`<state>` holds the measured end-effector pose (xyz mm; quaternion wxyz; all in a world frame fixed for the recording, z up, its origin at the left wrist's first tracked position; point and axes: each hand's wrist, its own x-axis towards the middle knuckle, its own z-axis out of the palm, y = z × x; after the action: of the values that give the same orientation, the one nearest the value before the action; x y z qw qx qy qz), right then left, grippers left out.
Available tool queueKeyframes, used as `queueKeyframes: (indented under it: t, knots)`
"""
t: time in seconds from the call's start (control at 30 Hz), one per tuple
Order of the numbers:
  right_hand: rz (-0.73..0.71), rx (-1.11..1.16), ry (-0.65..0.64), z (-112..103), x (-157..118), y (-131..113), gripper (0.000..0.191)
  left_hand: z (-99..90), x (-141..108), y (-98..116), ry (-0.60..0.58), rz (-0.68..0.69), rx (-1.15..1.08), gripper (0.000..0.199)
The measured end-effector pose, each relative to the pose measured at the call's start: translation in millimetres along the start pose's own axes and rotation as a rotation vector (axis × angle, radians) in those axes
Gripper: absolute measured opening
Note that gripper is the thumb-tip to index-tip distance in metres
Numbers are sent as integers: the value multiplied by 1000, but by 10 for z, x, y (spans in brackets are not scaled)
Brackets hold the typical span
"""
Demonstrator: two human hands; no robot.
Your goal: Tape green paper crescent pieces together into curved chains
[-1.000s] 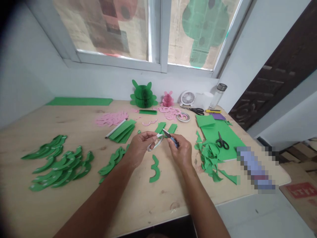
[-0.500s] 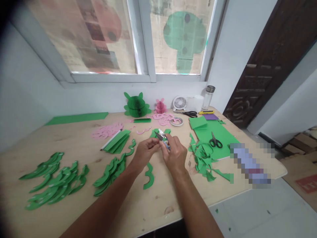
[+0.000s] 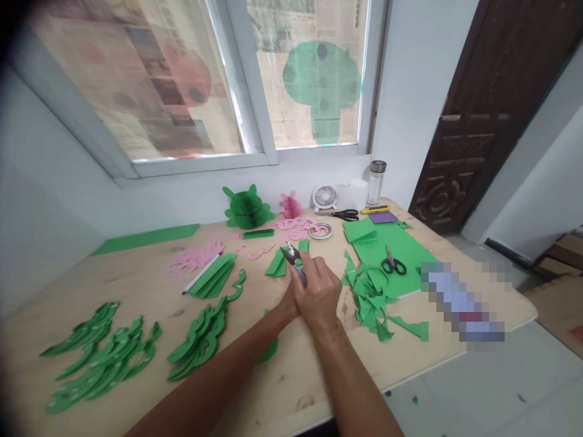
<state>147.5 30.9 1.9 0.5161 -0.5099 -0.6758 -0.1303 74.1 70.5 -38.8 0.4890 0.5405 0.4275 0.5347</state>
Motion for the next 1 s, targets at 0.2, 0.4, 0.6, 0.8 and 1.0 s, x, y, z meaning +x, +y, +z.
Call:
queueKeyframes:
  t: [0.2,0.4,0.6,0.8,1.0]
  knots:
    - [-18,10,-21,-17,16,-28,31,-254,-187,93,-93,65,167,8]
    - [-25,33,-94,-21,8,-52,30,-521,-333,336,40,85,151,8]
    - [-121,-10,-144,2,-21,-92,29,-722,-401,476,285,-48,-245,18]
    - [-254,-34,-143,45,-65,-165,26,-897,-431,530,287,-31,-360,18]
    - [-312,-52,-165,81,-100,-205,26,-954,-440,537,268,2,-382,15]
